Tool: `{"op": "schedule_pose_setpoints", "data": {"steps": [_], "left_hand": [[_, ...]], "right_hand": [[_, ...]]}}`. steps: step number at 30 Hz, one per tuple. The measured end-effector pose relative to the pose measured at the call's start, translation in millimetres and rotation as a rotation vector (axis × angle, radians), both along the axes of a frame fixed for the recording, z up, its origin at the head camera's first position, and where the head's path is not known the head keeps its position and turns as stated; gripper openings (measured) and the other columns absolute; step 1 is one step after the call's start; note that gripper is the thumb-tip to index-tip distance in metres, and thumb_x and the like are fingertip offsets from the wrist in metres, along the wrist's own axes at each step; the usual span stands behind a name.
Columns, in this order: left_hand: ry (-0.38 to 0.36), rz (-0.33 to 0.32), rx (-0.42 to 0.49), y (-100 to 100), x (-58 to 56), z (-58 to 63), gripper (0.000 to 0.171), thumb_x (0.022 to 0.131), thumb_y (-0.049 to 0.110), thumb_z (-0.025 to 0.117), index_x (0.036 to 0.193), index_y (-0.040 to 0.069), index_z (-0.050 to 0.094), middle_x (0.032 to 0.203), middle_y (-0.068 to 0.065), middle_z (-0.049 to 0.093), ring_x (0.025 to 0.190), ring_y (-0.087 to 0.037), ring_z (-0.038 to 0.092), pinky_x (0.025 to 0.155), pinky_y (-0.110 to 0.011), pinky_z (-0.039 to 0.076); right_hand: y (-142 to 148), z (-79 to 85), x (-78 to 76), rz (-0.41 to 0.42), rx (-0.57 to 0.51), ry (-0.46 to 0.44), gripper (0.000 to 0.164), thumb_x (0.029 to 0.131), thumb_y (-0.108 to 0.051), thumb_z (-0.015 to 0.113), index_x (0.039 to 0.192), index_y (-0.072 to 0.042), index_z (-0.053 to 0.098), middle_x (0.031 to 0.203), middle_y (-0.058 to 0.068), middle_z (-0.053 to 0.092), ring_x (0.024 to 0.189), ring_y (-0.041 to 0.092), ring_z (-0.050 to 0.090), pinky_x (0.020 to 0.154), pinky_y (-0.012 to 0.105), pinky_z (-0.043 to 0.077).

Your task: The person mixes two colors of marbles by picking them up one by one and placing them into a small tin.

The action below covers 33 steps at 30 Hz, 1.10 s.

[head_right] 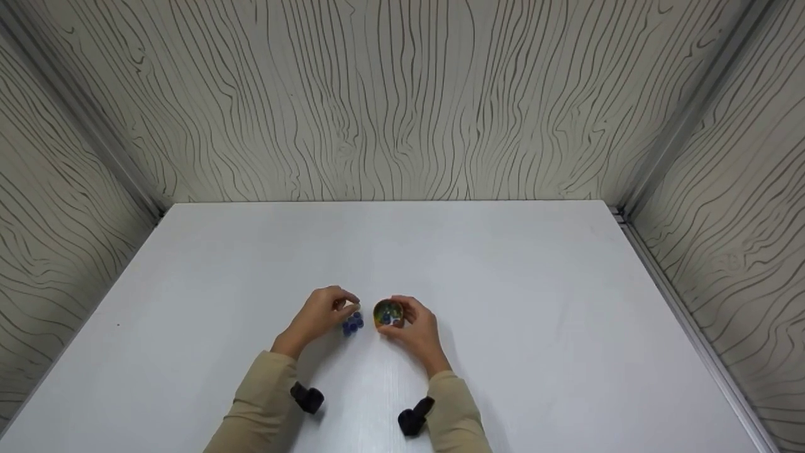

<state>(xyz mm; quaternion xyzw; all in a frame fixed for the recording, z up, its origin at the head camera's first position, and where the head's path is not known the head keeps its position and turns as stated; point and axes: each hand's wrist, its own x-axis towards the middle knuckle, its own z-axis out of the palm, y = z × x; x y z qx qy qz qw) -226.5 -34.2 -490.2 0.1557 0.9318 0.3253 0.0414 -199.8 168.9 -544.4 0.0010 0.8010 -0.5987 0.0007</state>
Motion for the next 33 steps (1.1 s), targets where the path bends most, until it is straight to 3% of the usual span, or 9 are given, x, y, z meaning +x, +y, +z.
{"op": "schedule_pose_setpoints", "data": {"steps": [8,15,22,33], "left_hand": [[0.069,-0.032,0.022,1.9,2.7,2.7,0.017,0.090,0.017,0.066,0.100,0.007,0.074,0.070,0.004,0.045,0.064,-0.007,0.038,0.058,-0.018,0.031],[0.038,-0.017,0.022,4.3,5.6,3.0,0.017,0.090,0.018,0.066,0.102,0.009,0.074,0.073,0.005,0.048,0.067,-0.006,0.041,0.060,-0.018,0.034],[0.079,-0.036,0.017,6.3,6.5,4.6,0.016,0.090,0.018,0.067,0.100,0.009,0.074,0.072,0.004,0.049,0.066,-0.006,0.040,0.059,-0.018,0.034],[0.075,-0.045,-0.013,11.8,9.2,7.9,0.017,0.090,0.020,0.067,0.102,0.010,0.075,0.073,0.003,0.052,0.067,-0.005,0.041,0.060,-0.017,0.035]], "right_hand": [[0.2,0.7,1.4,0.010,-0.053,0.011,0.059,0.071,-0.008,0.083,0.125,-0.003,0.059,0.132,0.016,0.060,0.131,0.033,0.053,0.110,0.041,0.040],[-0.4,0.4,3.2,0.007,-0.023,0.008,0.060,0.072,-0.013,0.083,0.126,-0.005,0.058,0.132,0.016,0.060,0.131,0.033,0.052,0.111,0.041,0.039],[0.0,0.7,2.4,0.006,-0.022,-0.002,0.062,0.071,-0.014,0.083,0.127,-0.006,0.058,0.133,0.015,0.059,0.132,0.032,0.051,0.111,0.040,0.039],[0.7,-2.5,0.0,0.003,-0.028,0.008,0.062,0.070,-0.012,0.083,0.127,-0.004,0.058,0.133,0.016,0.059,0.132,0.033,0.052,0.111,0.041,0.039]]}}
